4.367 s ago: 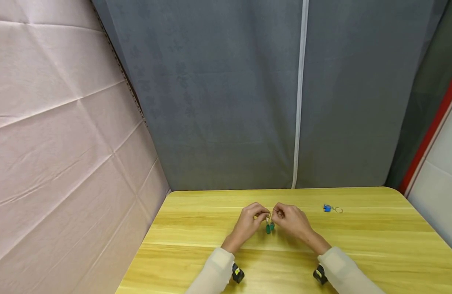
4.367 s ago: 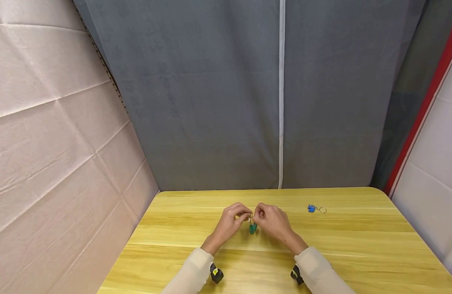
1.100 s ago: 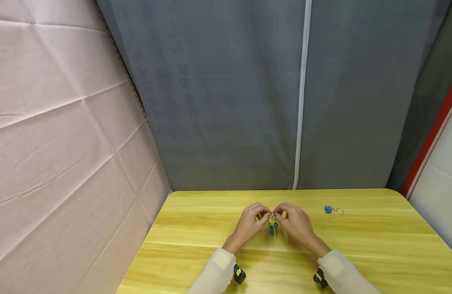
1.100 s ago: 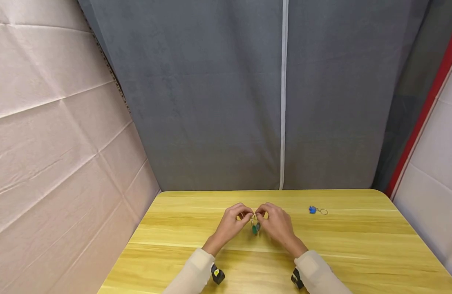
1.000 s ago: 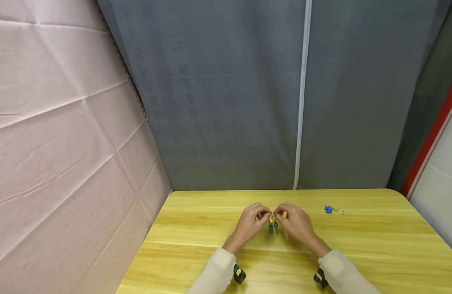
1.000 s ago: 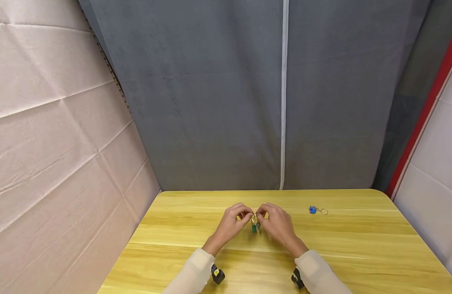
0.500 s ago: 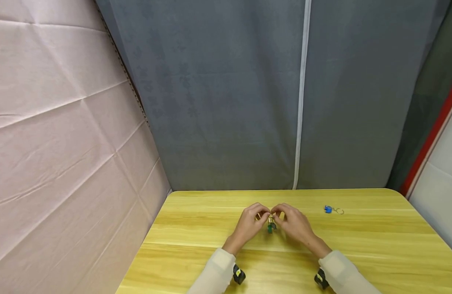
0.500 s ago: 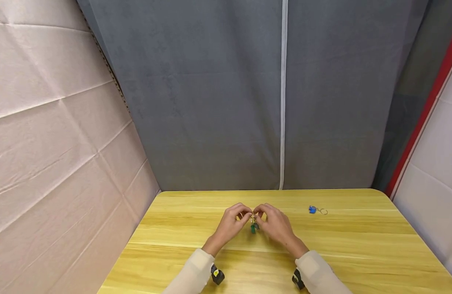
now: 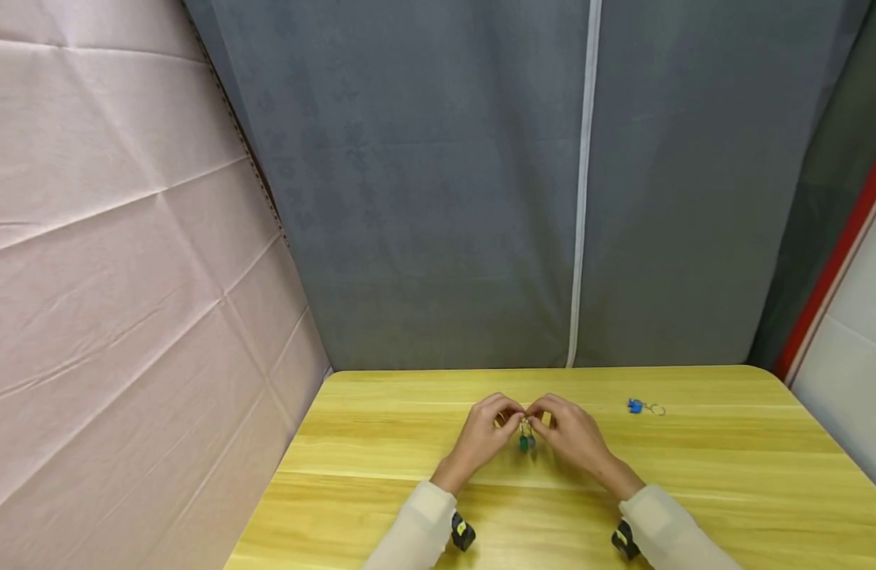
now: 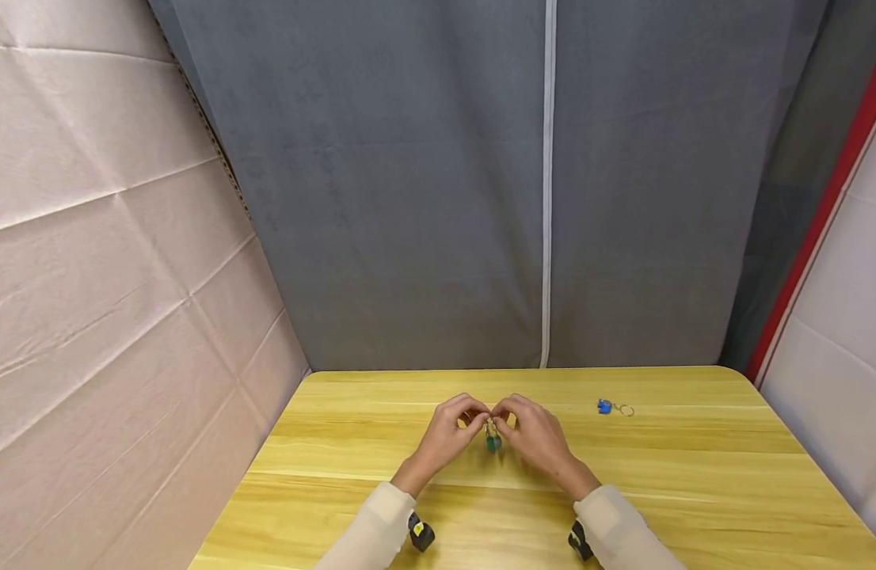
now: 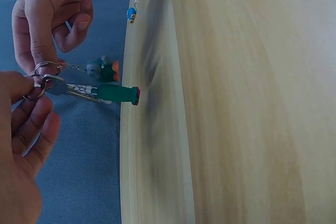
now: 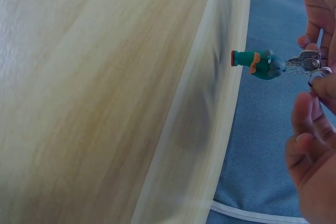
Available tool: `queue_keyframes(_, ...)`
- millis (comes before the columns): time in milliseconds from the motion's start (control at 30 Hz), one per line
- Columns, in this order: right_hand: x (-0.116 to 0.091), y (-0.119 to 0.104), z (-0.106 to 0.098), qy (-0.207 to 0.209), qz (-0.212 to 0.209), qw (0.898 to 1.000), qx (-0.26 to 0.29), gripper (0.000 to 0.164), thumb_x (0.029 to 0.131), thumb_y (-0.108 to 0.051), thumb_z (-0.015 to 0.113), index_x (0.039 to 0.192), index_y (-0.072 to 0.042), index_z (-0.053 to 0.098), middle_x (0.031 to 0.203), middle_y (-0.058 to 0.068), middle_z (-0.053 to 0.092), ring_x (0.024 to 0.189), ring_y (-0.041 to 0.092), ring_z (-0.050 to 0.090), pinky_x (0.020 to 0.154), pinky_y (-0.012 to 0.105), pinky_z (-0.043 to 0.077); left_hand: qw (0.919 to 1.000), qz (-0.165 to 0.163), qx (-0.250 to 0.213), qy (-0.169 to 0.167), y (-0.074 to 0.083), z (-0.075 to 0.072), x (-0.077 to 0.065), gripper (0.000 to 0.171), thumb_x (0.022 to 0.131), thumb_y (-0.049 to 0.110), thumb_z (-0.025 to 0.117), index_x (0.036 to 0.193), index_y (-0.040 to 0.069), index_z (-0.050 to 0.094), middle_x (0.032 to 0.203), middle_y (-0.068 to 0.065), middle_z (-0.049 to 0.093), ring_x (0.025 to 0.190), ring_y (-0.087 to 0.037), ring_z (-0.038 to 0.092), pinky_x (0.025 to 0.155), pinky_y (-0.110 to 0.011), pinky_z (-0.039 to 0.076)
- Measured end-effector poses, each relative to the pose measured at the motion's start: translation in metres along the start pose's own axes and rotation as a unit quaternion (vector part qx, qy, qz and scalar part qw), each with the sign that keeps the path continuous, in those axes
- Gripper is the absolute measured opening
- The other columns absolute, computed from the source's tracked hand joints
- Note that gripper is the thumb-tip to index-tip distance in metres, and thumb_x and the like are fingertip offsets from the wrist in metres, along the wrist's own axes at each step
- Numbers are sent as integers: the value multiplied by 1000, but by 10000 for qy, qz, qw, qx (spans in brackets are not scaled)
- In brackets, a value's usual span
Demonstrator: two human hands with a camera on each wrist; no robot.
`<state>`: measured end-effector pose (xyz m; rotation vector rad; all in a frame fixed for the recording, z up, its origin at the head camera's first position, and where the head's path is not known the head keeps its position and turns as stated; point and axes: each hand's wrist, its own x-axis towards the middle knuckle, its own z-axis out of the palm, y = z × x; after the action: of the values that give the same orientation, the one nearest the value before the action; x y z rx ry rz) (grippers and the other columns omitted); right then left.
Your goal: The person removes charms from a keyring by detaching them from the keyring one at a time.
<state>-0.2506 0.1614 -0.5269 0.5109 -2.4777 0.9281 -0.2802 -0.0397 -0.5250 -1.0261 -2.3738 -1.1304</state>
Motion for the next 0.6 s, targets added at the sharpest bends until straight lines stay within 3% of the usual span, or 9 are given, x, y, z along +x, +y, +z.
queue_keyframes(300, 1, 2, -2, 26, 17, 9998, -194, 6, 94, -16, 81, 89, -18, 78, 87, -10, 69, 66, -2, 52, 59, 22, 46, 9997, 190, 118, -41, 1, 0, 0, 8, 105, 11, 69, 104, 10, 77, 97, -4, 74, 80, -6, 66, 73, -16, 57)
queue_keyframes(600, 1, 1, -5, 59, 230, 9995, -219, 11, 93, -14, 79, 86, -22, 76, 84, -10, 67, 66, 0, 52, 59, 23, 46, 9997, 185, 96, -110, 3, -2, 1, 9, 105, 12, 68, 105, 10, 77, 97, -3, 74, 81, -6, 66, 75, -14, 56)
